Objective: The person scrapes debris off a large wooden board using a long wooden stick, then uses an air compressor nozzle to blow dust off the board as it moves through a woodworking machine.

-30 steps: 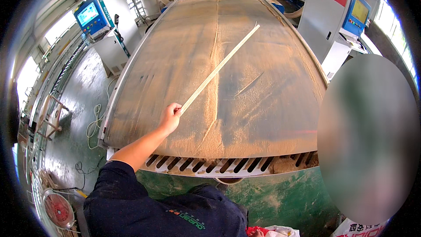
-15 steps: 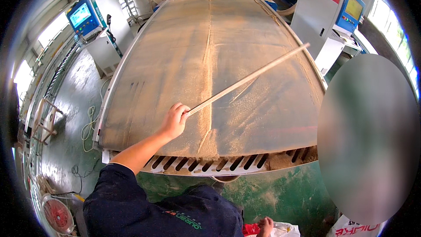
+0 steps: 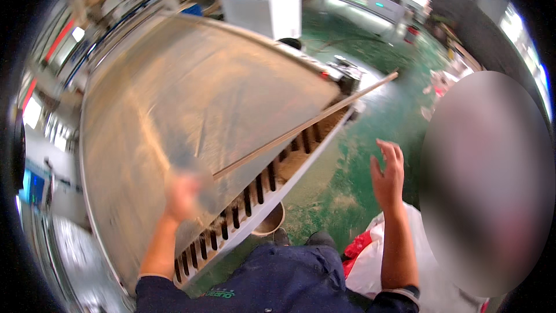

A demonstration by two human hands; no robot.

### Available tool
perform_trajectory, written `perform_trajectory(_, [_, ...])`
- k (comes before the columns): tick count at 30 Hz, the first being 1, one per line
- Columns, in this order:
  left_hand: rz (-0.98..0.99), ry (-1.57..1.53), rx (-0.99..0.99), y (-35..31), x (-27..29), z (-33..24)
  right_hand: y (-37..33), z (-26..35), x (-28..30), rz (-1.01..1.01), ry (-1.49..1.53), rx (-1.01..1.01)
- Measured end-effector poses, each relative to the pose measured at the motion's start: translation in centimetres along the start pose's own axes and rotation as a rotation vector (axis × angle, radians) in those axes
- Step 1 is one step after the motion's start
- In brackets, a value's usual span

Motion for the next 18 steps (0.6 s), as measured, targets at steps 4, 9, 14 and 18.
perform_trajectory(4, [0.133, -0.092, 0.021, 2.6, -3.0, -1.6, 2.4, -2.8, 4.6, -0.016, -0.277, 0.029])
perform_trajectory(9, [0.206, -0.029, -0.101, 7.4, -6.4, -7.1, 3.4, -11.1, 9.3, 0.028, -0.449, 0.010])
perform_trajectory(14, [0.267, 0.035, -0.220, 13.5, -11.5, -13.7, 3.6, -23.8, 13.7, 0.170, -0.587, -0.075])
perform_trajectory(18, [0.293, 0.044, -0.234, 19.1, -15.0, -19.3, 3.6, -33.4, 19.0, 0.201, -0.612, -0.159])
Point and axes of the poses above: each hand's wrist, its own y-axis towards the middle knuckle, its own x-axis out of the back of the hand, z = x × y, the point moved 8 cm from there along y, towards the middle knuckle, and after that the axes turned 6 degrees about z, right-handed, at the moved point
